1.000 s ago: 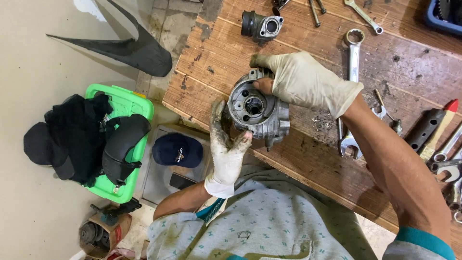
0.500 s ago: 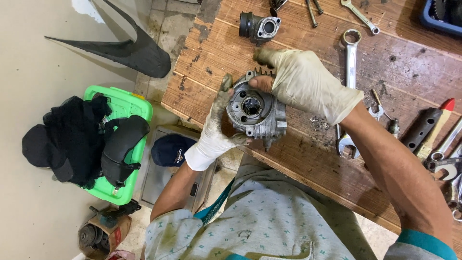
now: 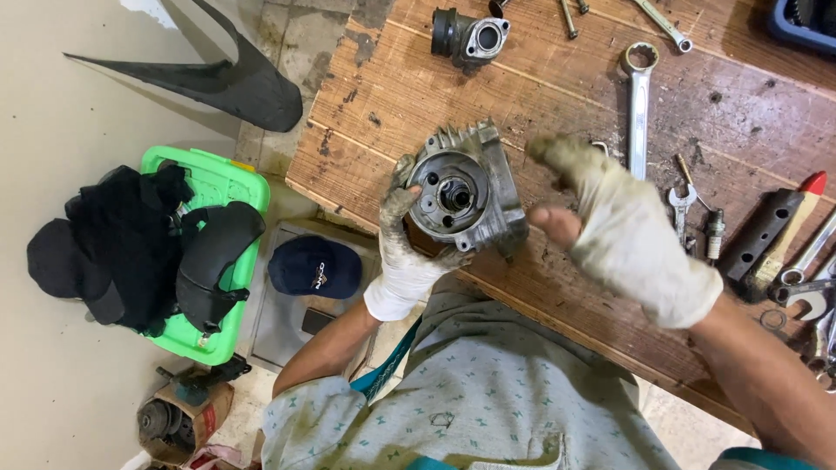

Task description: The person assembles a small engine cylinder head by hand, inserting a circular metal component into the cylinder bore. They then use a wrench to tighten a bolt on the side of the assembly. The person rotates the engine part to inspect the fit and alignment of the installed component.

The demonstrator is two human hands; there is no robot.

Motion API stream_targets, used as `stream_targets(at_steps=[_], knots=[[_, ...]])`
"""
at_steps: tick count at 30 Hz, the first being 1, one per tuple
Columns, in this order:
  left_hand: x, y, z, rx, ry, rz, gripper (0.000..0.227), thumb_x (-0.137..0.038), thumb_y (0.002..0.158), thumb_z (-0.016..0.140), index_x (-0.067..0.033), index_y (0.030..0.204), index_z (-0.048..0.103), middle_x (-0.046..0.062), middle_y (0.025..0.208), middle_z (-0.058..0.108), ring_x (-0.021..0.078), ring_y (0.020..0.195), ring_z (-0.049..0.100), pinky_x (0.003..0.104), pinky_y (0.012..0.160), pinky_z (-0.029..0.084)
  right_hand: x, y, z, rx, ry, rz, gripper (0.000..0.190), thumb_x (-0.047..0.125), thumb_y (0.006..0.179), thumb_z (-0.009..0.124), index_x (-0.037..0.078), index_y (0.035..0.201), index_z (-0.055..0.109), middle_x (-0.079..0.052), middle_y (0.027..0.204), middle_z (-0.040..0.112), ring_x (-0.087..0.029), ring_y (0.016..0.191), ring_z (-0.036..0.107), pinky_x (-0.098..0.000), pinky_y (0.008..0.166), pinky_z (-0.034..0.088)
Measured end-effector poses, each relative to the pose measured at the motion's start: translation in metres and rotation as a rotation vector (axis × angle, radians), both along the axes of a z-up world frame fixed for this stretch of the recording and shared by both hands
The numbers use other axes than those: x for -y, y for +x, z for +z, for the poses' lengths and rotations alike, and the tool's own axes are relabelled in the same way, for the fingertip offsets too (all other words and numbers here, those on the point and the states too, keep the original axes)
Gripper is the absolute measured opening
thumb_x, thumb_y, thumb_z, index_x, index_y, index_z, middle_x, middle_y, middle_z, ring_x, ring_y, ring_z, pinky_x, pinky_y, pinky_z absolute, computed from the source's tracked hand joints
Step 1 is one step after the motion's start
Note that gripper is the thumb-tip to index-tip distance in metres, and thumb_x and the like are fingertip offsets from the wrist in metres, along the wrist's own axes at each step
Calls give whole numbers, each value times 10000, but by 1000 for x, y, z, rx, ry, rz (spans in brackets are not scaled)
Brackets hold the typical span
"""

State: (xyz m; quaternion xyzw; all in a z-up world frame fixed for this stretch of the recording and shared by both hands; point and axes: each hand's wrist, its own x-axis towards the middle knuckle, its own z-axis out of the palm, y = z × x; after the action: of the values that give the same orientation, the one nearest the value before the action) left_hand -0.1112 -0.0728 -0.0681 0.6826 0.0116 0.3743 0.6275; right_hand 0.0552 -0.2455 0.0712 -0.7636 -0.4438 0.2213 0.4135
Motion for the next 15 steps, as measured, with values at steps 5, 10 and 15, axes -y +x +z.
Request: stream_targets(at_steps=[5,10,15], knots=[[19,5,2,-40,85,186,837,-239,765,933,-196,1432,428,129,1576,362,324,1548,359,483,1317,329,26,-13,-50,144,-35,27,726,430,862,719,114,1481,511,-185,1349,628,-380,1286,562,-484,1081,442],[31,0,-1,-95,128,294,873,-173,725,954,-160,1390,389,129,1402,443,298,1340,503,443,1193,415,19,-19,-59,186,95,-99,720,233,811,903,115,1456,606,-57,1298,714,-193,1111,605,-285,951,501],[29,-11,-8,-235,484,442,898,-487,801,858,-124,1465,373,217,1519,301,413,1511,303,588,1278,305,10,-17,-60,166,333,9,350,167,973,713,33,1290,649,-130,1206,692,-329,1122,657,-435,1042,502]])
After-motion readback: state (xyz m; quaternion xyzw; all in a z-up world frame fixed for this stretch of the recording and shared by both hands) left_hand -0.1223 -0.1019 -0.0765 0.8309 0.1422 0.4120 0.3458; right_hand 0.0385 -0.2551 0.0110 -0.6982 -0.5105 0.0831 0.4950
